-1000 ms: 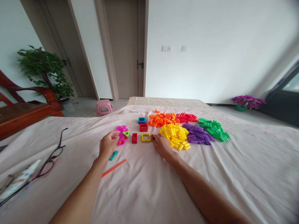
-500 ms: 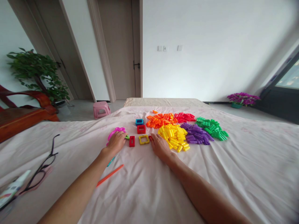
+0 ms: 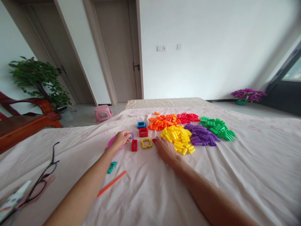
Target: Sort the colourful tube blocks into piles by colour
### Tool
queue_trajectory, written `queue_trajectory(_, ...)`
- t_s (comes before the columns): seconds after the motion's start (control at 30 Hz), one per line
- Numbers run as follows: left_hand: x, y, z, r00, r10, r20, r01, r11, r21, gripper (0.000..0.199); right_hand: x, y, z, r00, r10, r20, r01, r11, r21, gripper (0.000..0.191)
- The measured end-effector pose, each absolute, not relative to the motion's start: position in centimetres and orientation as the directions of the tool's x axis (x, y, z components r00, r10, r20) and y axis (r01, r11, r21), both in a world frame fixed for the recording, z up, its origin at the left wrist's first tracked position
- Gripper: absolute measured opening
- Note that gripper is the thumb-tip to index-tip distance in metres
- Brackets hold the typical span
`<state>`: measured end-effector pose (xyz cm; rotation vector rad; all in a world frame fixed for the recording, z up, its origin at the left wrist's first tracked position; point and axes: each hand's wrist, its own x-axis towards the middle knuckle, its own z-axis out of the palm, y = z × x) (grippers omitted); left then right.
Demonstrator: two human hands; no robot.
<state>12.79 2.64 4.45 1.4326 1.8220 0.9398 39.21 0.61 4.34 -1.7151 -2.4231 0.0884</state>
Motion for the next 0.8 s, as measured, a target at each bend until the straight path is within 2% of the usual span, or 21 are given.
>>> queue_trajectory(0.2,14.7,5.5,3.7,-0.265,0.954,-0.138,0.452,0.25,0.856,0.04,39.5,0.3,4.1,-0.358,0.924,0.132,0.911,0.377,-0.165,0.029)
queue_trajectory(0.37,15.1,5.9,4.3,-0.271,0.956,-0.114,0.517,0.244,0.82,0.038,39.6,0.1,4.3,-0.372,0.917,0.144,0.902,0.393,-0.176,0.029)
queue_trajectory(0.6,10.7,1.0,8.0,-0.203,0.978,0.038,0.718,0.123,0.685,0.012,39.5,-0.1,4.2,-0.385,0.914,0.131,0.903,0.402,-0.15,0.032)
queue_trajectory(0.8,7.9,-6.7,9.6,-0.153,0.988,-0.012,0.844,0.137,0.519,0.014,39.3,-0.2,4.0,-0.396,0.911,0.114,0.903,0.409,-0.133,0.038)
